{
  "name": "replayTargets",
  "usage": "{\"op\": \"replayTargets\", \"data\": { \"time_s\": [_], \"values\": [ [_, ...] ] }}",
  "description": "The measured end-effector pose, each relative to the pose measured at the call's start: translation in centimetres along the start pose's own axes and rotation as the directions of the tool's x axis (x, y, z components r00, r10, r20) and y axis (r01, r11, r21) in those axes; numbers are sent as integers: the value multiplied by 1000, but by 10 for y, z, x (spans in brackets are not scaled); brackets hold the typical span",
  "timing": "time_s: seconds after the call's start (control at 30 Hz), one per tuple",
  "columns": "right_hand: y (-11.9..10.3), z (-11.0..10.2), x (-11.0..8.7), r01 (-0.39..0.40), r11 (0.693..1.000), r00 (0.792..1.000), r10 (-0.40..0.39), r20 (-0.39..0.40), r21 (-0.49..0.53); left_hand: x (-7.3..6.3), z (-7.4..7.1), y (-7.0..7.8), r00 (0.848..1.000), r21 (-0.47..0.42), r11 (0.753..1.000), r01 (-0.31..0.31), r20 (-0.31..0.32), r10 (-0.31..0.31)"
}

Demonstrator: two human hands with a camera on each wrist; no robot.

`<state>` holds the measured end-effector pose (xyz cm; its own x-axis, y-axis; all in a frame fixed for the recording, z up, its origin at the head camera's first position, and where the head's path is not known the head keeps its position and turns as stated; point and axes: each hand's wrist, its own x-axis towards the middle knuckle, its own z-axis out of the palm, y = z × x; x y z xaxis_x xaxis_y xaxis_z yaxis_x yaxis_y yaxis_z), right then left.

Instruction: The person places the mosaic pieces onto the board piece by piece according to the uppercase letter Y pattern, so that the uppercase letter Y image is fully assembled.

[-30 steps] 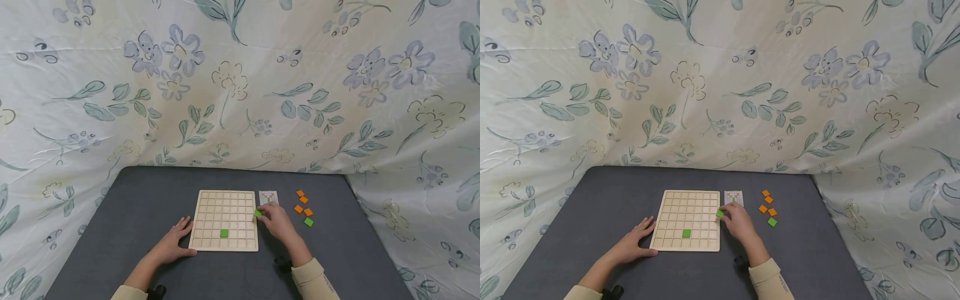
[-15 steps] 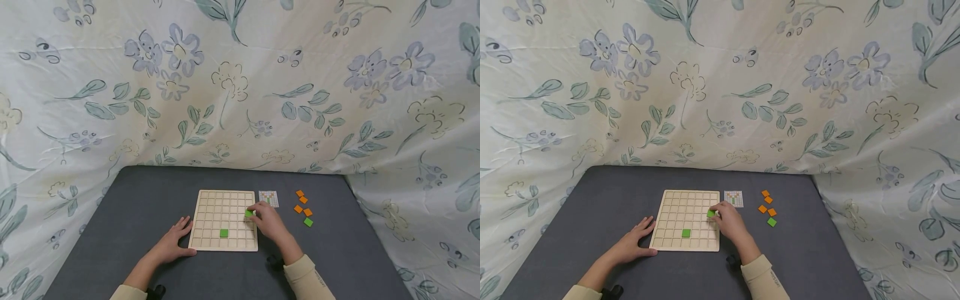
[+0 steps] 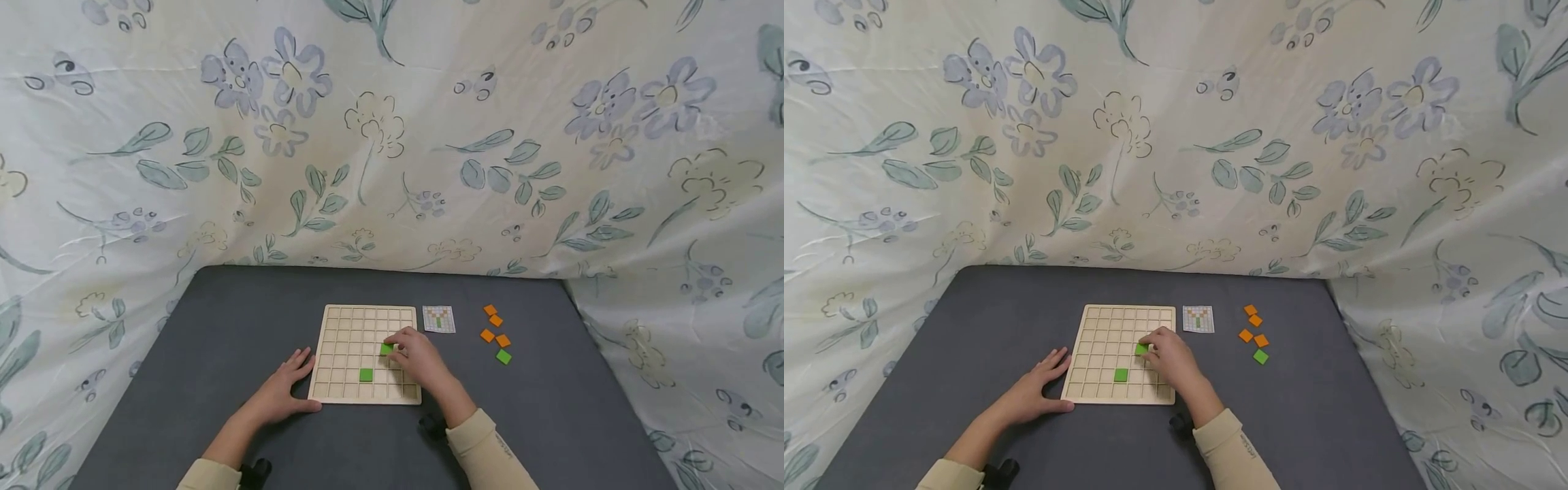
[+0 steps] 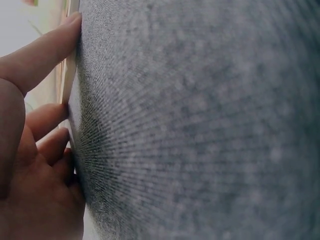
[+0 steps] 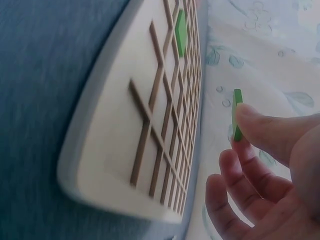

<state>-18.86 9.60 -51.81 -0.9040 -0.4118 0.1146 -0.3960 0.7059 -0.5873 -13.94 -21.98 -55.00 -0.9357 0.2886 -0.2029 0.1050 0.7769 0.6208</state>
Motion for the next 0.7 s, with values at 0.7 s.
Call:
{"op": "replayTargets", "data": {
  "time_s": [0.7],
  "values": [
    [-16,33,12,16,999,997,-13,79,-34,1,-3,0,999,-10,999,30,15,-30]
  ]
}}
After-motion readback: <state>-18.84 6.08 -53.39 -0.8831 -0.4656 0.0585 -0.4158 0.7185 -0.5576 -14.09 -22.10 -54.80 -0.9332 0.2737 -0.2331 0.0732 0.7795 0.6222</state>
